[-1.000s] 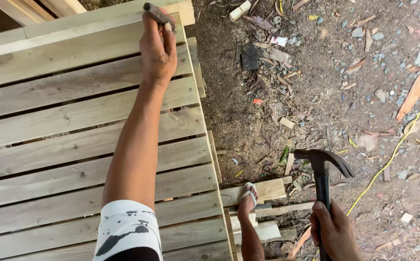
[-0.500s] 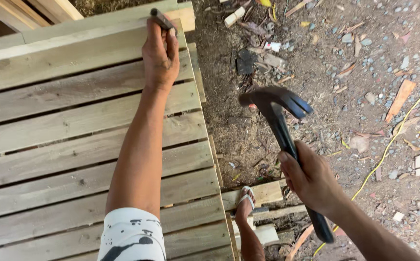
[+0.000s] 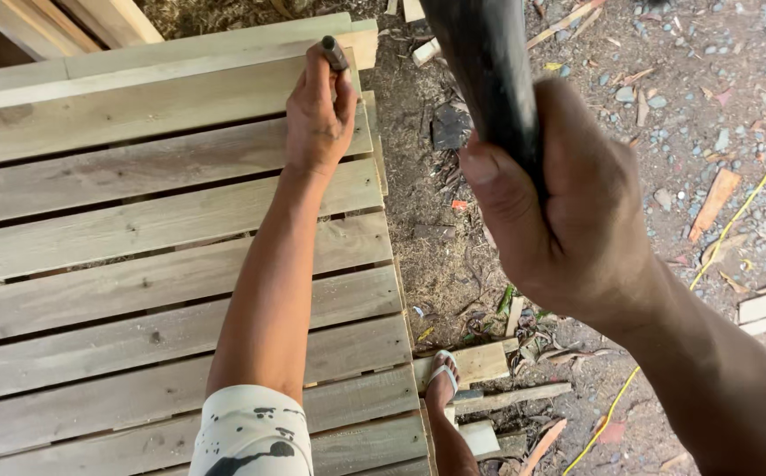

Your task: The person hammers nails into a wooden pallet using a hammer. They repeatedly position nails and strike them to secure the slats together.

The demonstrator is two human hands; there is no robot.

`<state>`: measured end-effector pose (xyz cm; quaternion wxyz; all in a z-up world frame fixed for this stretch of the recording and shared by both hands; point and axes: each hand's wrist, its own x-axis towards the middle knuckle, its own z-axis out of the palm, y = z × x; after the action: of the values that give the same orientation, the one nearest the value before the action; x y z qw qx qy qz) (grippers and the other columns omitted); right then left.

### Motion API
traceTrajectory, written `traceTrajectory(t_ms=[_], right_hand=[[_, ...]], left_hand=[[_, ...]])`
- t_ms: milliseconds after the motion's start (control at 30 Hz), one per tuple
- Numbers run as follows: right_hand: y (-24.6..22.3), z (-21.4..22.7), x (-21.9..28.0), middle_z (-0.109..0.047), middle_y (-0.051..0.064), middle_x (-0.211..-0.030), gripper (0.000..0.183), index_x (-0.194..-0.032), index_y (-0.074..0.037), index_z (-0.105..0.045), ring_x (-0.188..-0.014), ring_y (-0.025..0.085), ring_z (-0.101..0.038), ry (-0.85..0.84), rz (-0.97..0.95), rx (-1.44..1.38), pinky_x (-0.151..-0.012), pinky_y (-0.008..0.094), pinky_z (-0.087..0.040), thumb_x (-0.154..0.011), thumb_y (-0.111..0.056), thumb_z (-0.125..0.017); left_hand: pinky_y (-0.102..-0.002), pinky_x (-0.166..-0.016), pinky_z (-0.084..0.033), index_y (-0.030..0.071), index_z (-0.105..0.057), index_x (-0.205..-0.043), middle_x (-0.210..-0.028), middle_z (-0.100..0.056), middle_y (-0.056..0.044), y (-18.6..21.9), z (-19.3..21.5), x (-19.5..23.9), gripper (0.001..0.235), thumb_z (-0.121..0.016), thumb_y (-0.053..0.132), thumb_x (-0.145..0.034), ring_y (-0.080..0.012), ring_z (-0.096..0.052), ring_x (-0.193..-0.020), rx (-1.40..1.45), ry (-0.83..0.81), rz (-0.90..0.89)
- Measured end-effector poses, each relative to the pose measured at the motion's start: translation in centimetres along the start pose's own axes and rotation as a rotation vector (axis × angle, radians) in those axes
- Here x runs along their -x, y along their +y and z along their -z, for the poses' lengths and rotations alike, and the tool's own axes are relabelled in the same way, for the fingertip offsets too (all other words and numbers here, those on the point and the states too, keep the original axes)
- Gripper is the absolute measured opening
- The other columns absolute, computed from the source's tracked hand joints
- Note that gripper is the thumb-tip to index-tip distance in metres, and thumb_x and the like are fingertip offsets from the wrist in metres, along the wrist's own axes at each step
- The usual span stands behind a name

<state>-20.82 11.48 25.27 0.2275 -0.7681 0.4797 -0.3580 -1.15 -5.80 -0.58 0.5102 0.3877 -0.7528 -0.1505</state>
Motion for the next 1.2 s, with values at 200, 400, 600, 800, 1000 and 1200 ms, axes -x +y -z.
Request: traceTrajectory(t_ms=[200, 400, 600, 800, 1000, 1200], right_hand=[[0.8, -4.4, -5.5, -0.054, 0.005, -0.063, 0.026, -0.105, -0.002, -0.049, -0.037, 0.009, -0.043, -0.356, -0.484, 0.209, -0.028, 0.031, -0.037, -0.110, -0.027, -0.045], [2.4, -3.1, -1.6, -0.052, 0.005, -0.066, 0.026, -0.101, -0.003, -0.049, -0.040, 0.009, -0.041, -0.172, -0.304, 0.060, -0.033, 0.029, -0.036, -0.113, -0.025, -0.044], [2.7, -1.0, -0.1, -0.049, 0.002, -0.069, 0.028, -0.100, -0.005, -0.045, -0.047, 0.007, -0.043, -0.009, -0.083, 0.042, -0.041, 0.026, -0.037, -0.120, -0.024, -0.046], [-0.7, -0.1, -0.9, -0.055, 0.004, -0.073, 0.027, -0.106, -0.003, -0.046, -0.056, 0.006, -0.054, 0.108, -0.021, -0.016, -0.046, 0.025, -0.043, -0.119, -0.026, -0.048], [1.1, -4.5, -6.8, -0.055, 0.006, -0.063, 0.027, -0.104, -0.006, -0.048, -0.040, 0.015, -0.042, -0.444, -0.586, 0.253, -0.031, 0.033, -0.035, -0.110, -0.032, -0.045], [3.0, -3.6, 3.6, -0.056, 0.001, -0.065, 0.025, -0.098, -0.004, -0.048, -0.038, 0.009, -0.045, -0.211, -0.528, -0.036, -0.034, 0.028, -0.038, -0.108, -0.027, -0.046]], left_hand=[[-0.040, -0.062, -0.052, 0.008, -0.047, -0.123, -0.090, -0.064, -0.009, 0.8, 1.2, 0.5, 0.019, -0.059, 0.003, -0.109, -0.0204, -0.066, -0.078, 0.039, -0.019, 0.113], [-0.037, -0.070, -0.059, 0.009, -0.047, -0.126, -0.094, -0.067, -0.007, 0.9, 1.6, 0.3, 0.016, -0.053, 0.002, -0.112, -0.0163, -0.068, -0.076, 0.158, -0.020, 0.177], [-0.030, -0.068, -0.061, 0.009, -0.046, -0.127, -0.104, -0.071, -0.008, 0.4, 1.2, 0.3, 0.018, -0.050, 0.002, -0.111, -0.0160, -0.073, -0.078, 0.135, -0.023, 0.159], [-0.035, -0.072, -0.062, 0.009, -0.045, -0.127, -0.100, -0.066, -0.010, 0.9, 1.4, 0.1, 0.021, -0.053, -0.001, -0.111, -0.0197, -0.075, -0.086, 0.063, -0.028, 0.059], [-0.040, -0.064, -0.057, -0.001, -0.040, -0.141, -0.090, -0.064, -0.011, 2.1, 2.1, -0.1, 0.039, -0.059, -0.002, -0.107, -0.0243, -0.067, -0.074, 0.014, -0.073, 0.082], [-0.042, -0.067, -0.054, 0.008, -0.045, -0.124, -0.087, -0.062, -0.009, 1.9, 1.9, 0.4, 0.022, -0.060, 0.000, -0.109, -0.0250, -0.066, -0.076, -0.033, -0.036, 0.093]])
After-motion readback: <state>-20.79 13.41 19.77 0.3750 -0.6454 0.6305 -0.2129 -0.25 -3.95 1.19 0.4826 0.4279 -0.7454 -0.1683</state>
